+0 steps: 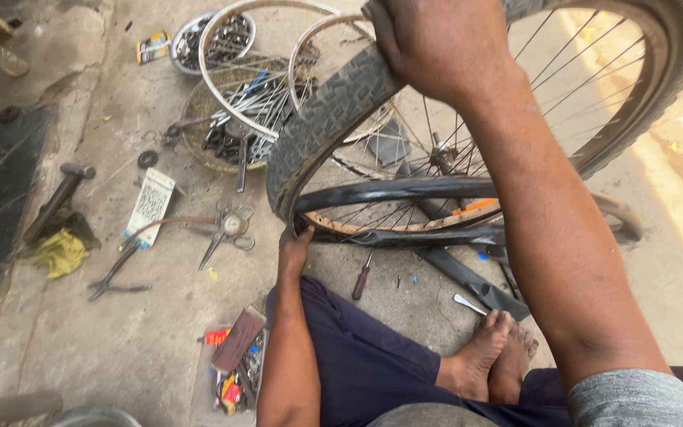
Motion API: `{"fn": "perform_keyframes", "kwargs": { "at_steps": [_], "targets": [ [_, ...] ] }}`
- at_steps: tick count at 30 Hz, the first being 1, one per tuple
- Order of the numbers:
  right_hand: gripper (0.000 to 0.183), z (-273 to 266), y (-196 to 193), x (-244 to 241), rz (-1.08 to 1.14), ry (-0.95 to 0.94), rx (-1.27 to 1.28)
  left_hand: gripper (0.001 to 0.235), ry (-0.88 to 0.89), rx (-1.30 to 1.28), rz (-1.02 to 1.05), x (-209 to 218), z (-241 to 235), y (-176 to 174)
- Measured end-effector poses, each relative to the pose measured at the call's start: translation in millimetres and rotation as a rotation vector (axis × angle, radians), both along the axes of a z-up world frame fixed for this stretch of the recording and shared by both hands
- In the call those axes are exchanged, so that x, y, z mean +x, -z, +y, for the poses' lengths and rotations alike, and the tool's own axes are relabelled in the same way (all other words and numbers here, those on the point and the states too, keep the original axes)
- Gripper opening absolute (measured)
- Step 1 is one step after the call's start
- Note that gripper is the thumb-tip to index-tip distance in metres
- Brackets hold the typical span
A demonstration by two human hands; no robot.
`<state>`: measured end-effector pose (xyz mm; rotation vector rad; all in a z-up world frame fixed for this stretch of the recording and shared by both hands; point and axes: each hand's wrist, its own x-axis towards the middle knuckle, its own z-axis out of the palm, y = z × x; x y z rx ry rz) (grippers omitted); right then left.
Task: The person removes the inner tube from a bicycle tire, then uses a tire lever to pry the tire bead back onto the rim. The person works around the circumference of the wheel to seat the tire.
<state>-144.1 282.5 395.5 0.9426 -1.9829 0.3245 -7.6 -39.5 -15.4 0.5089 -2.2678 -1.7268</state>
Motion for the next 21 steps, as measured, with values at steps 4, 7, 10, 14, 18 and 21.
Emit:
{"fn": "perform_keyframes", "kwargs": {
  "at_steps": [4, 7, 10, 14, 18, 21],
  "targets": [
    [0.013, 14, -7, 5, -0.092, -0.042, -0.050, 0.036, 0.014, 0.003, -0.030, -8, 3, -7],
    [0.011, 13, -8, 5, -0.113, -0.025, -0.060, 0.039, -0.078, -0.095, -0.026, -8, 9, -5],
    [0.014, 4, -9, 5, -0.049, -0.018, -0.058, 0.042, -0.152, -0.117, 0.013, -9, 17, -4],
    [0.014, -4, -8, 6, -0.063, -0.015, -0.044, 0.046, -0.245, -0.113, -0.068, -8, 26, -7],
    [0.014, -5, -7, 8, -0.111, 0.037, -0.026, 0.039, -0.295, -0.108, -0.080, -1, 31, -12],
    [0.015, -3, -8, 9, -0.015, 0.054, -0.034, 0.036, -0.302, -0.123, -0.047, -3, 34, -12]
  ]
}}
